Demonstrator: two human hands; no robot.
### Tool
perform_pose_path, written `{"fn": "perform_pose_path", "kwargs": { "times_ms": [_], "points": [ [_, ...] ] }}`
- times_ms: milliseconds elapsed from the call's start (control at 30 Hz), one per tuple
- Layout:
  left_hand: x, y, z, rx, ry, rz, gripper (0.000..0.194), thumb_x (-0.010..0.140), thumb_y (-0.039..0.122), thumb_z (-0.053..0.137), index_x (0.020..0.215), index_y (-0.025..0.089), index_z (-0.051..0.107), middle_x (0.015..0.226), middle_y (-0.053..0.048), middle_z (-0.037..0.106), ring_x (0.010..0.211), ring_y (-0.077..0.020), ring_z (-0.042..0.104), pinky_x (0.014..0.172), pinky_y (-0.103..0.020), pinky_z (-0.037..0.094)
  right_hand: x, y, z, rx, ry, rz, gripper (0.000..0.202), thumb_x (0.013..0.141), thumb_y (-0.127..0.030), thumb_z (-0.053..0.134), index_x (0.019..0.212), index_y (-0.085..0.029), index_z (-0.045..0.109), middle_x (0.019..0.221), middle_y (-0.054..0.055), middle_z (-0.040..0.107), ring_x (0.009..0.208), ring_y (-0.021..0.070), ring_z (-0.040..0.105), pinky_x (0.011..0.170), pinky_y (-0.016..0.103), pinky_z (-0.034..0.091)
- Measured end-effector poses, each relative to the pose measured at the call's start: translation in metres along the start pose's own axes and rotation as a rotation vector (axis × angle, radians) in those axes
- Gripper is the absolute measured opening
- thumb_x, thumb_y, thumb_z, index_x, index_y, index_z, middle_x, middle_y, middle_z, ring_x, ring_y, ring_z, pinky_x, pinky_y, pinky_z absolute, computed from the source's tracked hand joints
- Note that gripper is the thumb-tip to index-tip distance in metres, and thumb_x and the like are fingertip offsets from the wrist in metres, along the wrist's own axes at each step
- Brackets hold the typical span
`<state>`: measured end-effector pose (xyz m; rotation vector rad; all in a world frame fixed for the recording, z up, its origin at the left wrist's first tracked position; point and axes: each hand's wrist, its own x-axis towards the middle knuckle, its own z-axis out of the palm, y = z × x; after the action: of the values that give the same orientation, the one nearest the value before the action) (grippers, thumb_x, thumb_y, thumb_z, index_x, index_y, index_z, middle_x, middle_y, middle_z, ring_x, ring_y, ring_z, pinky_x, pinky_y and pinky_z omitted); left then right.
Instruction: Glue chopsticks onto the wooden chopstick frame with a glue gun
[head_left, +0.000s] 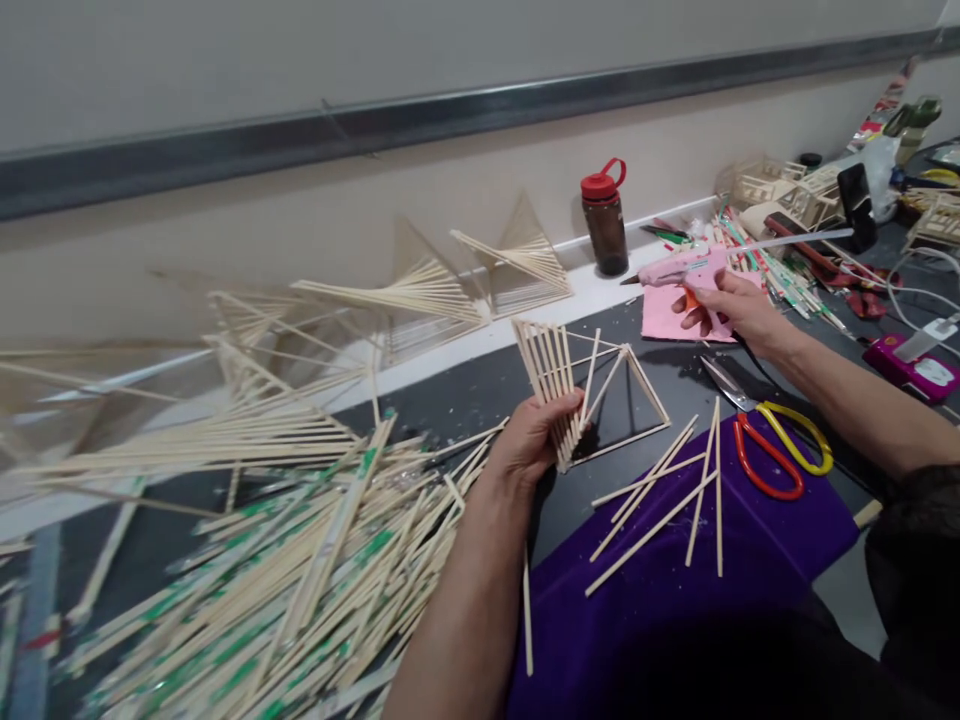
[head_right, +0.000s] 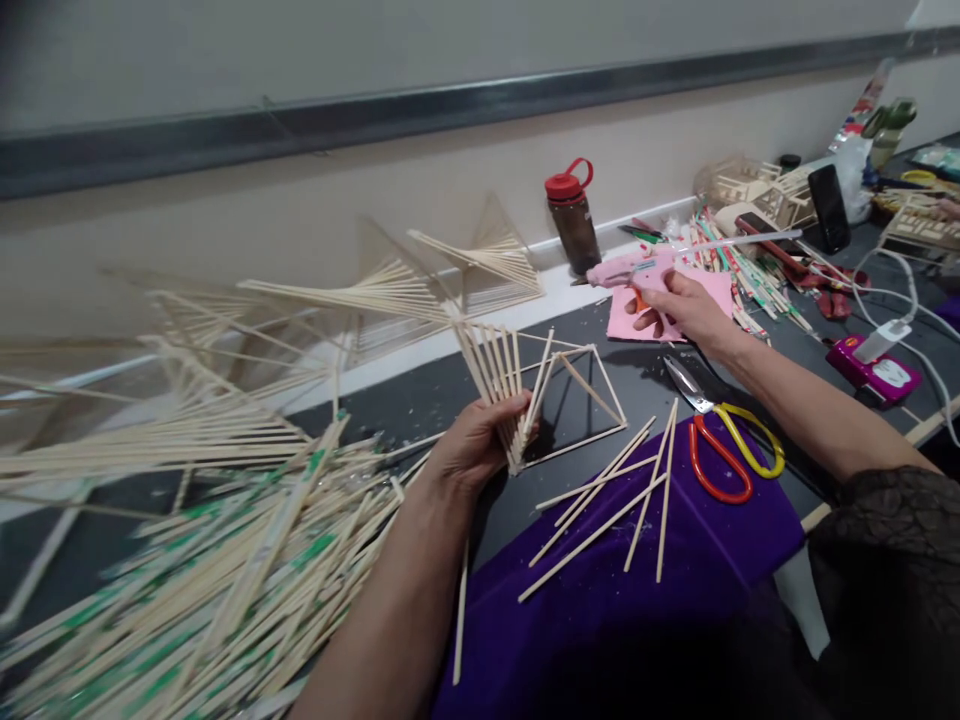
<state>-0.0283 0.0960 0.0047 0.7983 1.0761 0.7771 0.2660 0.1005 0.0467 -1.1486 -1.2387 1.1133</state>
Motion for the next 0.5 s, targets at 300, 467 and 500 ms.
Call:
{"fn": "perform_pose_path", "kwargs": {
  "times_ms": [300, 467, 500],
  "points": [
    [-0.002, 0.000, 0.001, -0.004, -0.013, 0.001, 0.030, 0.048, 0.027, 0.085, 0.066, 0.012, 0.066, 0.050, 0.000, 0.062, 0.043, -0.0104, 0.055, 0.046, -0.021, 0.044, 0.019, 0.001, 0.039, -0.110, -0.222, -0.023, 0.020, 0.081, -0.033, 0.067, 0.089, -0.017, 0.058, 0.083, 0.002, 0.071, 0.051, 0.0071, 0.055, 0.044, 0.020, 0.038],
    [-0.001, -0.001, -0.001, 0.012, -0.033, 0.018, 0.029, 0.050, 0.028, 0.084, 0.066, 0.013, 0.066, 0.050, 0.000, 0.062, 0.043, -0.0106, 0.054, 0.044, -0.021, 0.042, 0.018, -0.002, 0.046, -0.172, -0.231, -0.023, 0.012, 0.085, -0.027, 0.062, 0.087, -0.017, 0.056, 0.076, 0.000, 0.068, 0.048, 0.0070, 0.050, 0.044, 0.021, 0.038],
    [0.000, -0.001, -0.002, 0.015, -0.038, 0.021, 0.029, 0.050, 0.028, 0.084, 0.065, 0.013, 0.066, 0.049, 0.000, 0.061, 0.043, -0.0105, 0.054, 0.043, -0.021, 0.042, 0.017, -0.002, 0.046, -0.182, -0.229, -0.023, 0.010, 0.086, -0.025, 0.061, 0.087, -0.017, 0.056, 0.075, -0.001, 0.067, 0.048, 0.0070, 0.050, 0.044, 0.021, 0.038]
  ]
}}
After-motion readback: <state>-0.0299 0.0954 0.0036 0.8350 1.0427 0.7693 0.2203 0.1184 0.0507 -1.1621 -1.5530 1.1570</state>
